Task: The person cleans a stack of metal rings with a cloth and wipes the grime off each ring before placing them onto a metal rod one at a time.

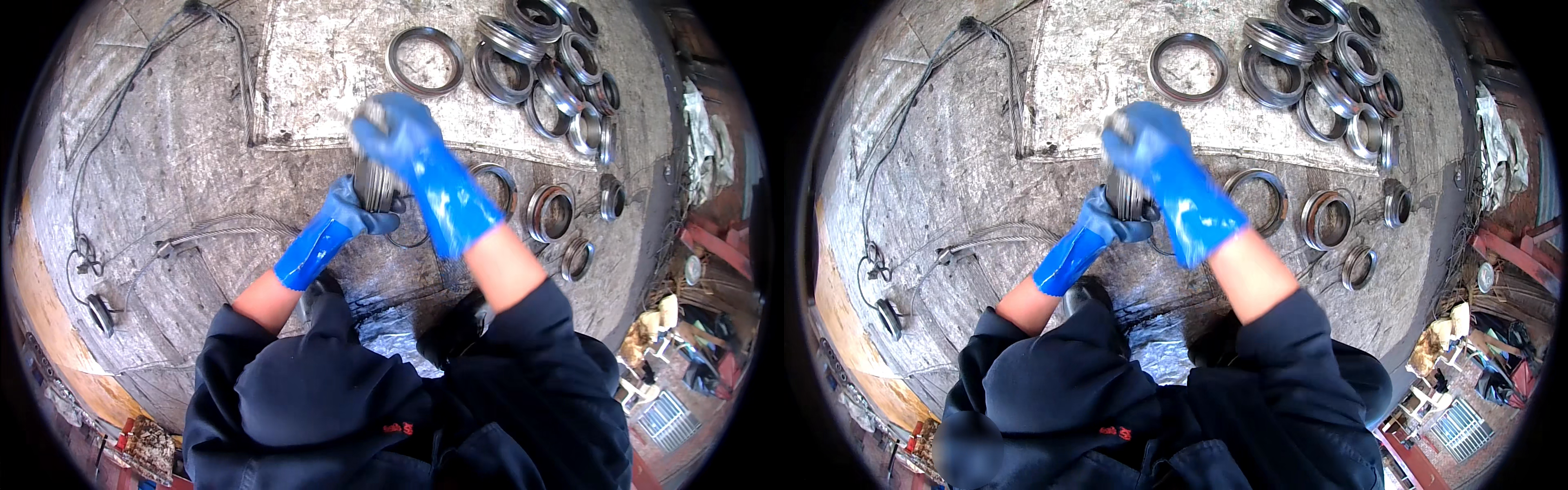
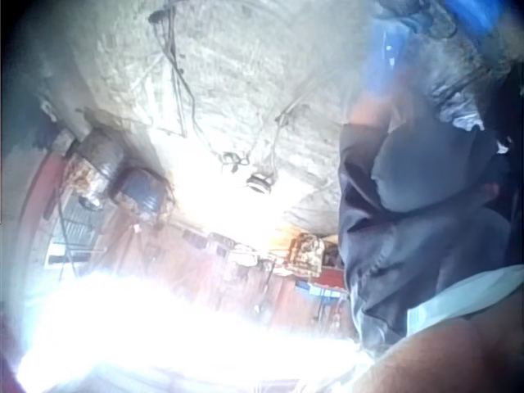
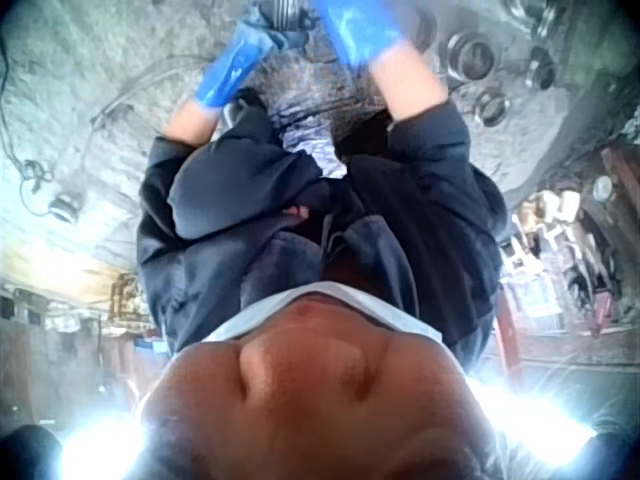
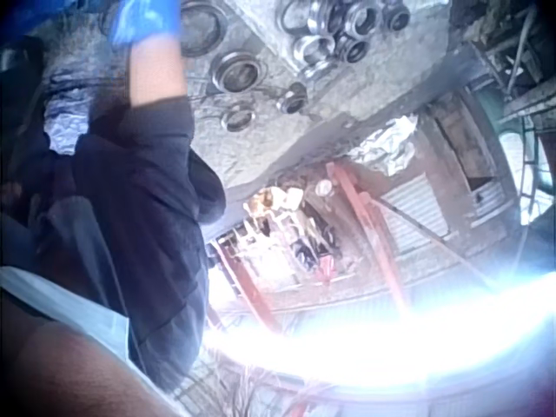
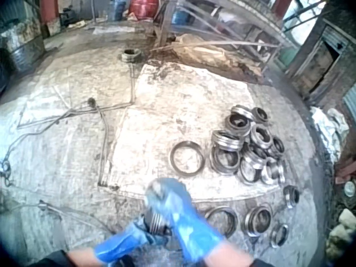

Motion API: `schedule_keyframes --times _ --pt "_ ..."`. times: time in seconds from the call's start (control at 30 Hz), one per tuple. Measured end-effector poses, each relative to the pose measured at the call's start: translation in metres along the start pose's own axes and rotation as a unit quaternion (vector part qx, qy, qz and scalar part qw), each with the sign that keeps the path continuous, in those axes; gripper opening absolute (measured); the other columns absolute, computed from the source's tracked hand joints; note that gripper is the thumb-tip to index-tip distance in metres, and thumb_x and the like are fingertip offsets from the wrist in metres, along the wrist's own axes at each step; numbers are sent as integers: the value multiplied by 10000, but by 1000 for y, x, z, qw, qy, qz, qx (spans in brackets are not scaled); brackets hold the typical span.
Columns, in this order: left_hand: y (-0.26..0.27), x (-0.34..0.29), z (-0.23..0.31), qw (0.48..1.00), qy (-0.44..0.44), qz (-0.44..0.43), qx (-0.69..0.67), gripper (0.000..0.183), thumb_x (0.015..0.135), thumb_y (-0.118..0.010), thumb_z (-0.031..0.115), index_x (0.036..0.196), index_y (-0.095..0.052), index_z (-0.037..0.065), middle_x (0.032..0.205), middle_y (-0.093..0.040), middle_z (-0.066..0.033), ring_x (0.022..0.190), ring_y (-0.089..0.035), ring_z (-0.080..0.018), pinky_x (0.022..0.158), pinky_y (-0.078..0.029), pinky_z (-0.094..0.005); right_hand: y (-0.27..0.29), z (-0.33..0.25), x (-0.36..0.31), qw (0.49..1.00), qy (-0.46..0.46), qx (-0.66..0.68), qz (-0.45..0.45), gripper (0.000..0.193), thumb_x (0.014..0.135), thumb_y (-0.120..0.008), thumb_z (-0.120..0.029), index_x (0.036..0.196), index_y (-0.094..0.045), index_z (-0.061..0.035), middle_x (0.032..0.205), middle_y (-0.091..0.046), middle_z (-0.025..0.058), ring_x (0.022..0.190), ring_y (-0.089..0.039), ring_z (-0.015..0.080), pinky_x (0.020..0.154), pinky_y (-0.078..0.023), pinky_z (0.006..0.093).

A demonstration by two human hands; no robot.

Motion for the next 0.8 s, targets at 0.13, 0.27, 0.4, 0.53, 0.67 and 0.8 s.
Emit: schedule_keyframes --times 0.13,0.27,0.4,0.53,0.67,0.8 --pt "-46 3 -9 944 18 99 315 365 810 -781 152 1135 -659 37 1032 -738 -137 894 -737 -304 807 -615 -461 7 80 54 990 -67 -85 93 500 940 -619 -421 1195 -638 9 1029 -725 183 914 -701 311 845 -556 427" --pt "-27 -10 -4 924 -7 73 376 366 902 -731 215 1212 -633 49 1096 -706 -167 1004 -712 -287 816 -620 -452 -4 32 4 992 23 12 125 439 947 -647 -438 1109 -669 -30 977 -713 161 932 -697 284 860 -548 442" --pt "11 14 -11 969 -53 42 236 359 919 -692 223 1224 -627 45 1132 -699 -165 1011 -710 -284 827 -619 -448 -39 11 -82 906 300 -144 262 292 815 -781 -243 1064 -728 -101 1016 -718 115 969 -702 333 825 -594 452" --pt "29 17 -20 993 5 67 100 356 936 -653 230 1235 -622 41 1169 -692 -162 1018 -708 -280 837 -619 -444 -34 36 -63 896 363 -129 220 493 783 -834 -276 1204 -683 -68 1220 -675 182 1104 -677 358 897 -596 444" --pt "-2 9 -22 954 21 80 289 348 989 -553 242 1254 -618 26 1162 -707 -176 983 -715 -324 834 -612 -478 -4 44 2 997 -71 15 25 669 853 -704 -470 1363 -603 -48 1422 -580 206 1336 -542 339 1090 -461 409" --pt "-10 -19 -18 909 -24 58 412 330 983 -566 239 1220 -649 25 1071 -735 -149 921 -728 -305 795 -605 -451 15 40 29 971 -203 3 -128 923 863 -677 -538 1547 -360 -5 1537 -454 242 1435 -439 343 1170 -363 398"
Point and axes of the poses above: each hand's wrist, its own x-axis towards the middle knuckle, its own y-axis out of the back of the hand, z = x × y, the point moved 2 cm from there along x, towards the middle knuckle
